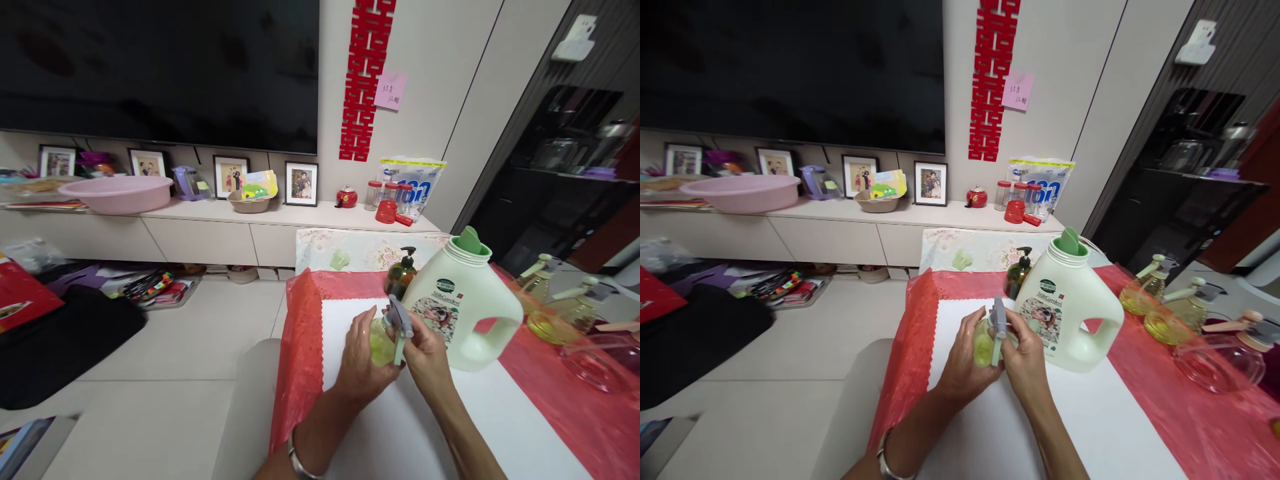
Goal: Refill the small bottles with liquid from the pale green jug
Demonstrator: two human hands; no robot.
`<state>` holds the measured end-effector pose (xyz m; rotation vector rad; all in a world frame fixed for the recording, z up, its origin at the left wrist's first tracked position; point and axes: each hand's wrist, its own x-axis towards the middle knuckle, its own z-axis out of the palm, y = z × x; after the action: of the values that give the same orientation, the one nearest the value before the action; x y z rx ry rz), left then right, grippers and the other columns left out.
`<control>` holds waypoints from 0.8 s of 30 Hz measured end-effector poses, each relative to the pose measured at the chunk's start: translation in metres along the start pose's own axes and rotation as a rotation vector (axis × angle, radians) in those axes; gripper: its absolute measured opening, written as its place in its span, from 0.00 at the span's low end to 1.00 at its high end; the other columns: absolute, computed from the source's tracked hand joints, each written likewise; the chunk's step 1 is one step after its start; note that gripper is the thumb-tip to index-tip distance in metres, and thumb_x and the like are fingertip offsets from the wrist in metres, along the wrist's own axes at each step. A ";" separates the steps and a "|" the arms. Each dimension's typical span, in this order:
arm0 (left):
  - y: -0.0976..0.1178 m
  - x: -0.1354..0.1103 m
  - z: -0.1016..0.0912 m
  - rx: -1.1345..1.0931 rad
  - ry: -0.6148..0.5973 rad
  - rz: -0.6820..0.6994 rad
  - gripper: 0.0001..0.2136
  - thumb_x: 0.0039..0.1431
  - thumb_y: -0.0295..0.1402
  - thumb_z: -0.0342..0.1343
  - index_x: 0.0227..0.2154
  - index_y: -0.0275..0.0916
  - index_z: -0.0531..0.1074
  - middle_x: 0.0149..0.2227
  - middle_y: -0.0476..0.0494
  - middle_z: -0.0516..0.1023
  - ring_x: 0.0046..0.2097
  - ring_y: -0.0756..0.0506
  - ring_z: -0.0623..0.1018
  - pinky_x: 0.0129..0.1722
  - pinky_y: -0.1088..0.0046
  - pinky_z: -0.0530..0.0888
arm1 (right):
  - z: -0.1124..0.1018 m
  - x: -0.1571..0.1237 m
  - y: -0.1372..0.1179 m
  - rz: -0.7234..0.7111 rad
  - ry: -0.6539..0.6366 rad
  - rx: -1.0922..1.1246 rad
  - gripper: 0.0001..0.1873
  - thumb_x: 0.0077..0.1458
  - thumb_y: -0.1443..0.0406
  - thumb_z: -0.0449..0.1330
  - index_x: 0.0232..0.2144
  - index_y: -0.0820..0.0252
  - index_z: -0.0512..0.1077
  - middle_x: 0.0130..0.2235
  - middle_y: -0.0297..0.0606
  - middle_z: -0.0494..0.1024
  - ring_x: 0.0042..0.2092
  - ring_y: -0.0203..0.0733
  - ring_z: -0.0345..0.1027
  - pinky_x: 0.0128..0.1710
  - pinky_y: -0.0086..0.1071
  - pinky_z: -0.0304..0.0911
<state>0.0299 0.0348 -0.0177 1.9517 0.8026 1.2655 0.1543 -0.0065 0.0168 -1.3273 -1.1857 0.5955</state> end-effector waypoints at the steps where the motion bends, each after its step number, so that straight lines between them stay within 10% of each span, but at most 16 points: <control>1: 0.000 0.000 0.000 0.000 0.032 0.041 0.41 0.47 0.29 0.66 0.63 0.40 0.53 0.59 0.32 0.67 0.62 0.32 0.69 0.62 0.46 0.69 | 0.001 0.000 0.002 -0.007 0.010 -0.007 0.24 0.55 0.57 0.62 0.52 0.58 0.74 0.51 0.41 0.73 0.51 0.47 0.69 0.54 0.38 0.65; 10: 0.003 0.000 -0.006 -0.013 0.105 0.232 0.27 0.61 0.28 0.57 0.62 0.45 0.58 0.55 0.37 0.72 0.57 0.39 0.75 0.56 0.53 0.76 | 0.005 0.000 0.011 -0.134 0.052 -0.074 0.22 0.57 0.56 0.60 0.51 0.58 0.74 0.53 0.41 0.72 0.53 0.46 0.68 0.54 0.38 0.64; 24: 0.007 -0.003 -0.006 -0.088 0.094 0.125 0.23 0.59 0.25 0.57 0.57 0.44 0.64 0.52 0.38 0.74 0.54 0.39 0.76 0.55 0.54 0.76 | 0.012 -0.002 0.012 -0.196 0.151 -0.080 0.22 0.59 0.51 0.64 0.46 0.62 0.73 0.48 0.43 0.74 0.49 0.44 0.70 0.50 0.33 0.68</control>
<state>0.0248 0.0301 -0.0120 1.9084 0.6668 1.4508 0.1462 -0.0007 0.0031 -1.2816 -1.2077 0.3041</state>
